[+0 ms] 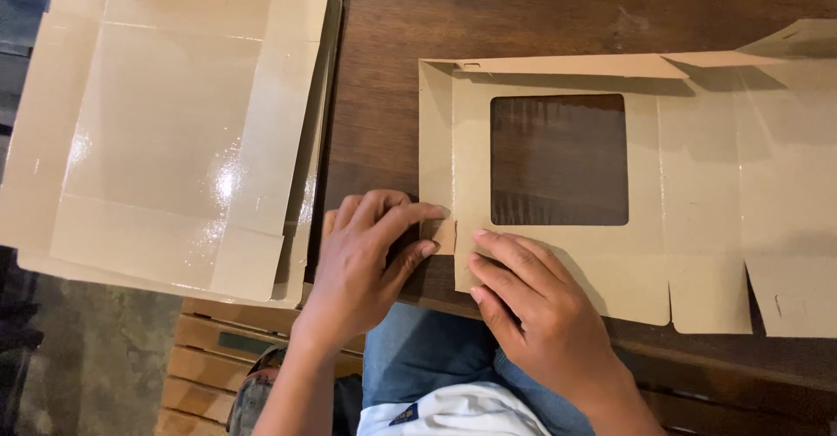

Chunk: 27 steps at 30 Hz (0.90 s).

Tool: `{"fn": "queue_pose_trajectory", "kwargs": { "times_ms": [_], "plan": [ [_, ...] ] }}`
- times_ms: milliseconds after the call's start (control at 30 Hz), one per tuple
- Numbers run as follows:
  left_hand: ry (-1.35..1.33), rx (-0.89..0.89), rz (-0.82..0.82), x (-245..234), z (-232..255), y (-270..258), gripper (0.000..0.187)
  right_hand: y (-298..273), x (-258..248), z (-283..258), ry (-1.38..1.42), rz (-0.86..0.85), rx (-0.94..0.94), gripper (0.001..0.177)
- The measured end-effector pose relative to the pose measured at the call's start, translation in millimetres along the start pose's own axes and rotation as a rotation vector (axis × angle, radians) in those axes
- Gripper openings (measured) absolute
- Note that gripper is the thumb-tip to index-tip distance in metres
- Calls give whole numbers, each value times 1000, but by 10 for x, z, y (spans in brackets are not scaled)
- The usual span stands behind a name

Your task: The person folds and presses the flaps of a flat cardboard box to form its three-dimensional shape. They align and secure the side and bottom flaps by hand, creating a partially assembled box with a clear window on one side.

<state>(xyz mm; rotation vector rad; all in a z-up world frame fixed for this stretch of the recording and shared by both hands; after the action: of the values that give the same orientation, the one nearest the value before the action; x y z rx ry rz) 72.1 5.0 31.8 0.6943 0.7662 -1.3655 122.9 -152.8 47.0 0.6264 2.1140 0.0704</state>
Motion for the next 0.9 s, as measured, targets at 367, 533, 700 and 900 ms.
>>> {"fn": "queue_pose_trajectory", "kwargs": {
  "times_ms": [367,533,700,900],
  "plan": [
    [10,26,22,5,-27,-25,32,64,267,-44,-313,-116,106,39],
    [-5,19,43,-15,-36,-30,29,87,296,-76,-376,-141,103,41],
    [4,14,47,10,-44,-27,28,88,278,-89,-401,-98,97,41],
    [17,7,40,-9,-24,-29,33,55,218,-45,-346,-49,72,32]
  ]
}}
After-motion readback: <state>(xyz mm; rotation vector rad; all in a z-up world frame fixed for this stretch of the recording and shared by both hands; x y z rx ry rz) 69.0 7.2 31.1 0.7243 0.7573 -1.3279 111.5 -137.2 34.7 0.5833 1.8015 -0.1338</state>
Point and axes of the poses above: each hand's wrist, its own y-axis towards the middle knuckle, its own x-axis out of the palm, z = x × y, the point moved 8 cm from there along y, towards the middle knuckle, and after that the axes turned 9 degrees about -z, right-handed, at the moved point
